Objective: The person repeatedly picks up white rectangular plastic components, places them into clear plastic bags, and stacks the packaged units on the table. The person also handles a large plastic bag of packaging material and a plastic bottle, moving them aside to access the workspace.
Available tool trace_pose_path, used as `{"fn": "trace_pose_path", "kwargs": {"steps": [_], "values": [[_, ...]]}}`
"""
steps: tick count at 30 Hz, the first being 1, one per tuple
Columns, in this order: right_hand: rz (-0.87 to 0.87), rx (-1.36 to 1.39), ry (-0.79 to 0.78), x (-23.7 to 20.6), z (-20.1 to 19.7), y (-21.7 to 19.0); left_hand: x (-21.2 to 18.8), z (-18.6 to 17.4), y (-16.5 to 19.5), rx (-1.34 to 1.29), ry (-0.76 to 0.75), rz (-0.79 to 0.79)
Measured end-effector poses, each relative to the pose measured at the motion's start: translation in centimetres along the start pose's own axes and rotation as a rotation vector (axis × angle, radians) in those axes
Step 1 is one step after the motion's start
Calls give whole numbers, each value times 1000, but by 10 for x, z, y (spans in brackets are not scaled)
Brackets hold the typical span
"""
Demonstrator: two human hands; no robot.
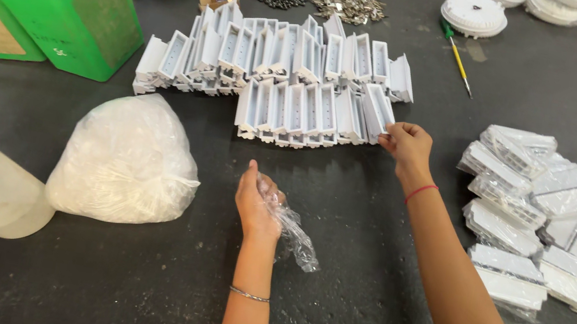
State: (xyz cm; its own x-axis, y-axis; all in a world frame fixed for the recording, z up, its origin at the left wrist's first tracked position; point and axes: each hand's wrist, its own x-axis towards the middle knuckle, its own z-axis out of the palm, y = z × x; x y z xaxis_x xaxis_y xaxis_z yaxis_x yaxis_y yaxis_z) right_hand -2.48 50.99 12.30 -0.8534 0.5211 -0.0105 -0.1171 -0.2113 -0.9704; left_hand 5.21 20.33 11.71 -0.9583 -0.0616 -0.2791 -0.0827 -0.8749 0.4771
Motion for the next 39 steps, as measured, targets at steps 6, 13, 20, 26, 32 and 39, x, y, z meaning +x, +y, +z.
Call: {"fn": "trace_pose_path", "kwargs": {"steps": [6, 13, 20, 26, 32, 39], "values": [[31, -48, 18, 3, 31, 12, 8, -8, 4, -66, -3, -21], [38, -119, -65, -10, 39, 6, 10, -13, 9, -142, 18, -44], [-88, -366, -272, -110, 29, 1, 8, -9, 4, -131, -24, 72], [-40, -459, -1105, -199, 29, 17, -2, -5, -22, -120, -89, 103], [171, -207, -656, -184, 7, 8, -9, -5, -41, 541, -104, 373], [-150, -119, -431, -182, -6, 15, -29, 7, -95, 997, -452, 307]]}}
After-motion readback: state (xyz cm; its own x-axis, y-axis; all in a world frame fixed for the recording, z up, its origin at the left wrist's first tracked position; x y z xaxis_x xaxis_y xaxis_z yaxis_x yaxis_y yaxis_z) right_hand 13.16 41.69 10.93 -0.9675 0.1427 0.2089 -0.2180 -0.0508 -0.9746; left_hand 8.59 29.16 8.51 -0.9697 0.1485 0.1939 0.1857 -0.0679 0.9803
